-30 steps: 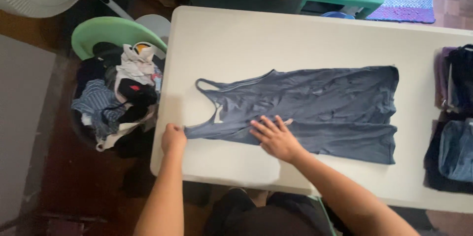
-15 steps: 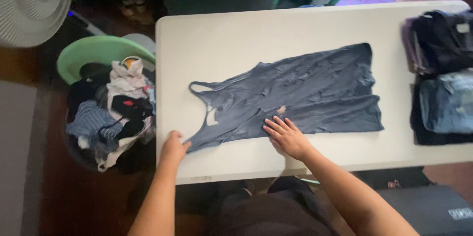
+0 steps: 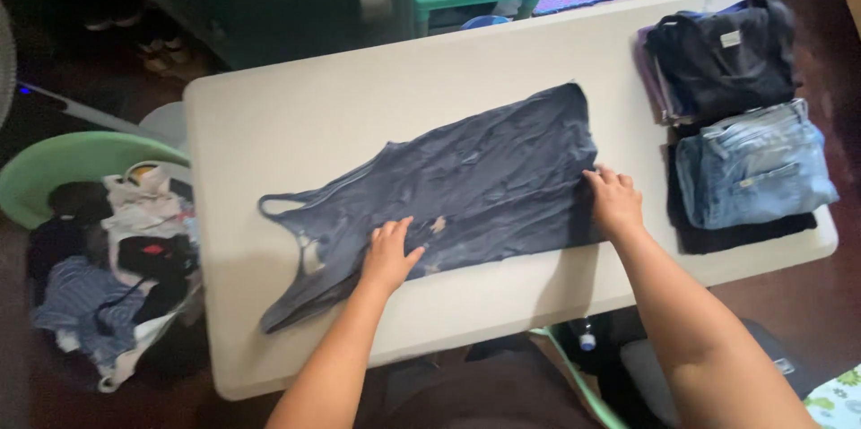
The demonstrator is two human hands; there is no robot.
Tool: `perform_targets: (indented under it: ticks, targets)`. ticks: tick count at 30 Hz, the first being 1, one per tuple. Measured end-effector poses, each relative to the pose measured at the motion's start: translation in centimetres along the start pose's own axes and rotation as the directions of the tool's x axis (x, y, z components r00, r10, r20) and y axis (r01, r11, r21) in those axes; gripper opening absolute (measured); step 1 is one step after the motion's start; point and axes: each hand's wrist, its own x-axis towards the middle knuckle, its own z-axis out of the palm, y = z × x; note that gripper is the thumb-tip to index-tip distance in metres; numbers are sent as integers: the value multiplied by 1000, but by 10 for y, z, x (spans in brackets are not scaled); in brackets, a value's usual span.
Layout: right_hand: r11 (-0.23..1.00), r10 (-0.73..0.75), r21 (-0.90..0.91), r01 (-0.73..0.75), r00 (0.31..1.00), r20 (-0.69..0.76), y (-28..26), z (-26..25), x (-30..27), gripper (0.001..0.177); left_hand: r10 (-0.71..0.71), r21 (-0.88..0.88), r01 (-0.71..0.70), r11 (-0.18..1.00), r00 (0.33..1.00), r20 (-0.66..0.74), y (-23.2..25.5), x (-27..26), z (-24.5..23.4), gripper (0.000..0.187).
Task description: The person folds a black tank top and a gray tank top on a white table, smoothing and aligning each garment before stacking them. The person briefly wipes the table surface with a white cloth between garments.
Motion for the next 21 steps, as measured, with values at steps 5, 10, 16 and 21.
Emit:
perform_targets:
  ticks: [5, 10, 16, 21]
  targets:
    - [991, -118, 80, 107, 982, 150, 41, 19, 19, 37, -304, 179, 274, 945, 936, 175, 14, 12, 8, 28]
    - [963, -199, 242, 122, 925, 325, 61, -5, 43, 20, -267, 4, 271, 963, 948, 171, -25, 13, 3, 25]
    - [934, -255, 329, 141, 908, 333, 53, 6, 96, 28, -360, 102, 351, 931, 929, 86, -13, 42, -6, 40]
    - [928, -233, 322, 188, 967, 105, 21, 5, 169, 20, -195, 218, 220, 951, 972, -130, -4, 105, -4, 39]
